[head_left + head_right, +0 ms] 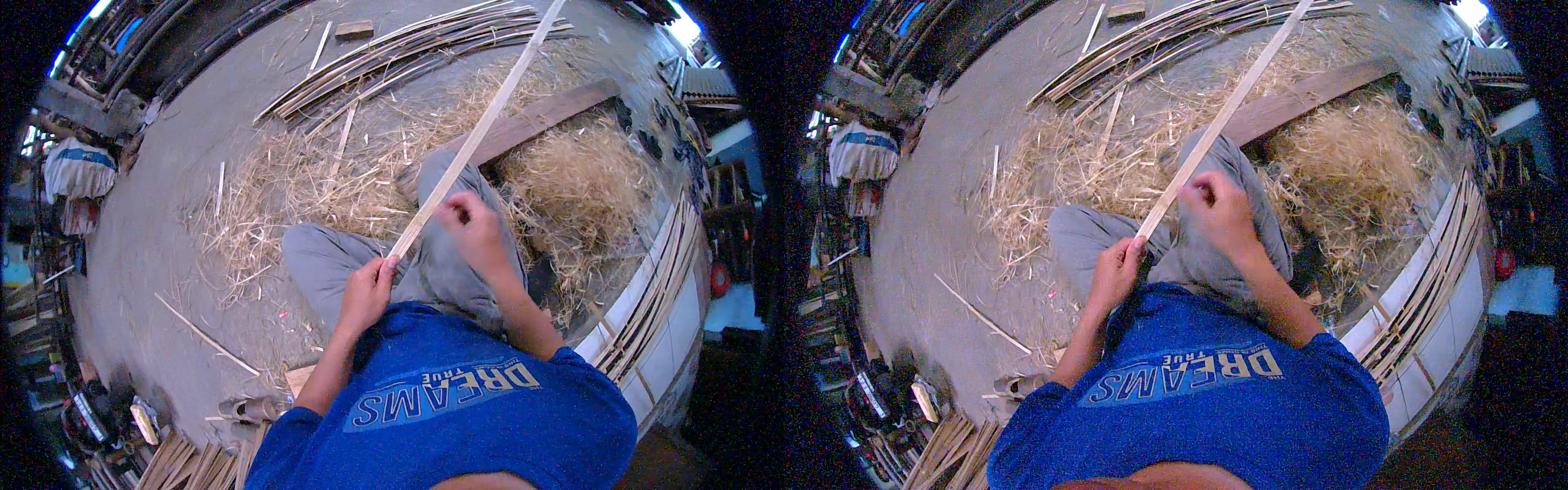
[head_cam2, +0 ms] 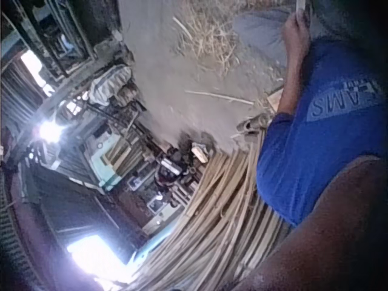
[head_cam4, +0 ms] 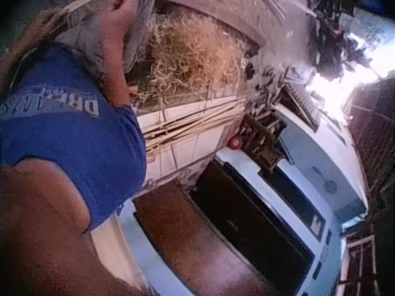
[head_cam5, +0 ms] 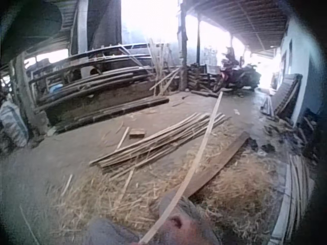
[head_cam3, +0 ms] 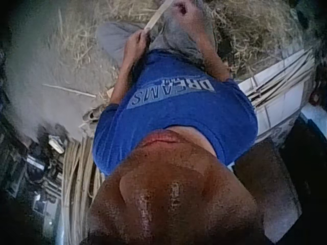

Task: The person sits on the floor and uses a machete to split long bamboo strips into thinner slats. They repeatedly strike the bamboo against a wooden block, peel the layers apart by hand, and inspect the resulting slats.

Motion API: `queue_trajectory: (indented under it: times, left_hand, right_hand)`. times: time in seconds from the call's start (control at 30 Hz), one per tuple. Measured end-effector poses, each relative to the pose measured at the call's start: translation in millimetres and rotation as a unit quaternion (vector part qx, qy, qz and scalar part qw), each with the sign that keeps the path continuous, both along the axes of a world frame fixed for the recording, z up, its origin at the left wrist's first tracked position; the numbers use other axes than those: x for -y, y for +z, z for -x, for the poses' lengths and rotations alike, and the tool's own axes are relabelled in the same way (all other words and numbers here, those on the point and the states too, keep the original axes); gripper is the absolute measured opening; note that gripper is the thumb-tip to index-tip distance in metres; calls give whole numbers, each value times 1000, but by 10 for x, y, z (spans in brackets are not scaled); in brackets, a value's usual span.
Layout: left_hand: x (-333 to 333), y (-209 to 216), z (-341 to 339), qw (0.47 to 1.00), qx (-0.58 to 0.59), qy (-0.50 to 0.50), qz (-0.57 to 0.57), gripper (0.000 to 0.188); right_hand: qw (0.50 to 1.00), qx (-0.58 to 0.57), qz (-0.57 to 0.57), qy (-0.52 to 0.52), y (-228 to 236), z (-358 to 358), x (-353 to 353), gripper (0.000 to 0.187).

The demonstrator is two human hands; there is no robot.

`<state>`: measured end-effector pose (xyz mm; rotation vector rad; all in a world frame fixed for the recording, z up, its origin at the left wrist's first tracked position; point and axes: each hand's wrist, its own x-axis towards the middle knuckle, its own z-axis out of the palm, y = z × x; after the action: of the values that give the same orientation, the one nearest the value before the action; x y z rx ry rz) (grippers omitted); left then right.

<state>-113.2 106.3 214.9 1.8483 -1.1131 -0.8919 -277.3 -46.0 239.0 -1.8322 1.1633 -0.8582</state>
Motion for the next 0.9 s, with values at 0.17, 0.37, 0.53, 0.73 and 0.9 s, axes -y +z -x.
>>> queue_trajectory:
  times: [0.17, 0.37, 0.53, 0.73, 0.9]
  left_hand:
    - [65, 189, 4, 999, -6, -13, -31, 40]
    - [-6, 127, -75, 999, 14, 3, -49, 39]
    - [-31, 213, -36, 999, 16, 4, -45, 39]
    - [-58, 175, -64, 998, -9, -14, -68, 38]
    - [-189, 119, -165, 997, -2, -37, -68, 40]
  right_hand:
    - [997, 0, 23, 73, -129, -138, -166, 22]
    - [988, 126, 29, -80, -105, 84, 207, 27]
    - [916, 355, -127, -140, -343, 199, 532, 18]
    - [798, 516, -308, -53, -273, 33, 652, 72]
    - [642, 640, -422, -30, -9, -83, 1081, 43]
